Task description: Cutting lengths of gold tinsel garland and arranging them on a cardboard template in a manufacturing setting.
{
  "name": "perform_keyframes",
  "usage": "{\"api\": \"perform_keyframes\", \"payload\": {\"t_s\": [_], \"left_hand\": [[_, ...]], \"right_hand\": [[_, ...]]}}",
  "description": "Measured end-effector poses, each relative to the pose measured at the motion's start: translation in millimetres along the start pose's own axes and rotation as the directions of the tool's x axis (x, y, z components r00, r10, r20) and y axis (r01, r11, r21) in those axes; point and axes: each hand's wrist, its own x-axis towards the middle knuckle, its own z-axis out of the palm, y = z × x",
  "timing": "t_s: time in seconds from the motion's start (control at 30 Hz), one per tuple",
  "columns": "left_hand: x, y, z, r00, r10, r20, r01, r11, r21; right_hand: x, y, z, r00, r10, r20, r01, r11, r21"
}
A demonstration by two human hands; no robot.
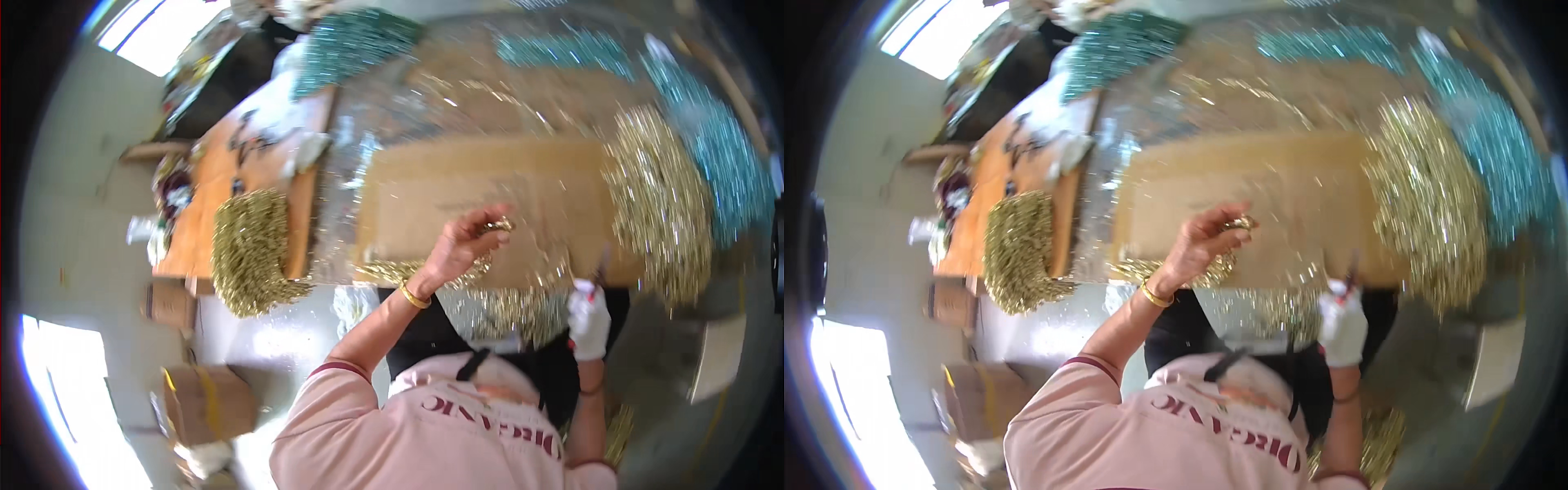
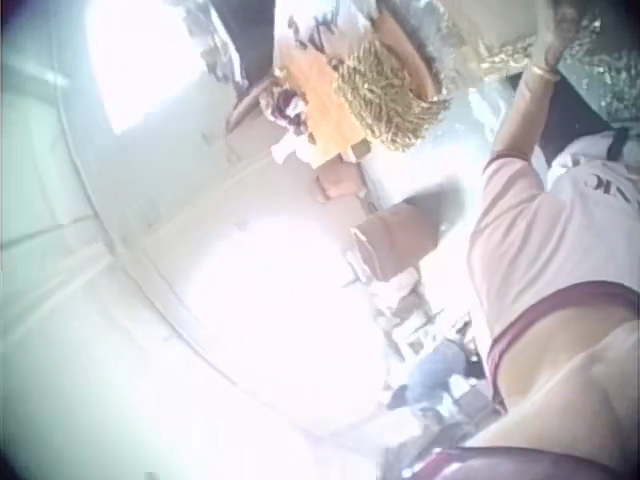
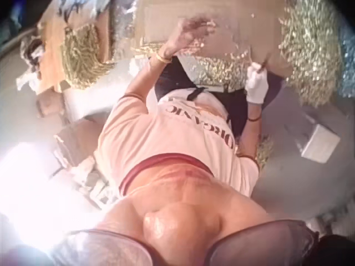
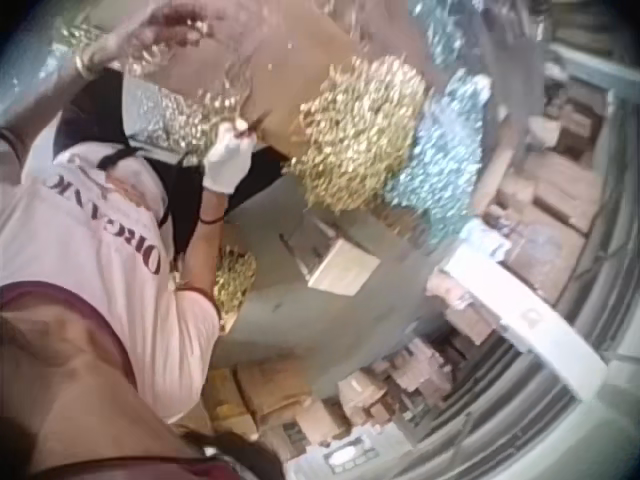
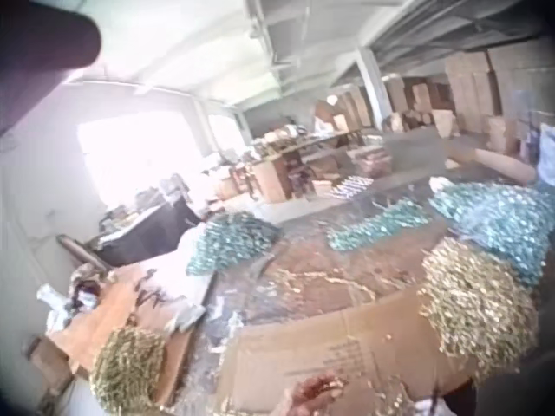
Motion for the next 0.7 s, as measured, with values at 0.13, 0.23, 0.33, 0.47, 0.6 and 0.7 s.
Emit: {"api": "perform_keyframes", "payload": {"t_s": [0.13, 0.23, 0.33, 0.47, 0.6, 0.7], "left_hand": [[-2.6, 62.9, -73.1, 0.964, 0.26, -0.058, -0.26, 0.966, 0.01], [-3.4, 143.0, -136.3, 0.779, 0.579, -0.241, -0.496, 0.804, 0.328], [-21.7, 205.0, -200.9, 0.531, 0.768, -0.359, -0.619, 0.64, 0.455], [-88.3, 242.0, -290.7, 0.194, 0.848, -0.493, -0.685, 0.477, 0.551], [-171.1, 219.4, -329.6, 0.053, 0.733, -0.678, -0.746, 0.48, 0.461], [-218.6, 162.1, -342.7, -0.15, 0.634, -0.759, -0.61, 0.545, 0.575]], "right_hand": [[30.6, -25.5, 5.4, 0.936, 0.344, -0.079, -0.32, 0.921, 0.221], [34.7, -38.2, 5.4, 0.95, 0.299, -0.087, -0.288, 0.95, 0.12], [37.5, -39.3, -2.0, 0.968, 0.241, -0.069, -0.23, 0.964, 0.133], [50.0, -27.7, -11.2, 0.971, 0.24, -0.011, -0.233, 0.949, 0.211], [57.9, -25.8, -17.6, 0.954, 0.29, -0.072, -0.269, 0.939, 0.215], [63.4, -29.1, -15.0, 0.925, 0.375, -0.069, -0.334, 0.885, 0.324]]}}
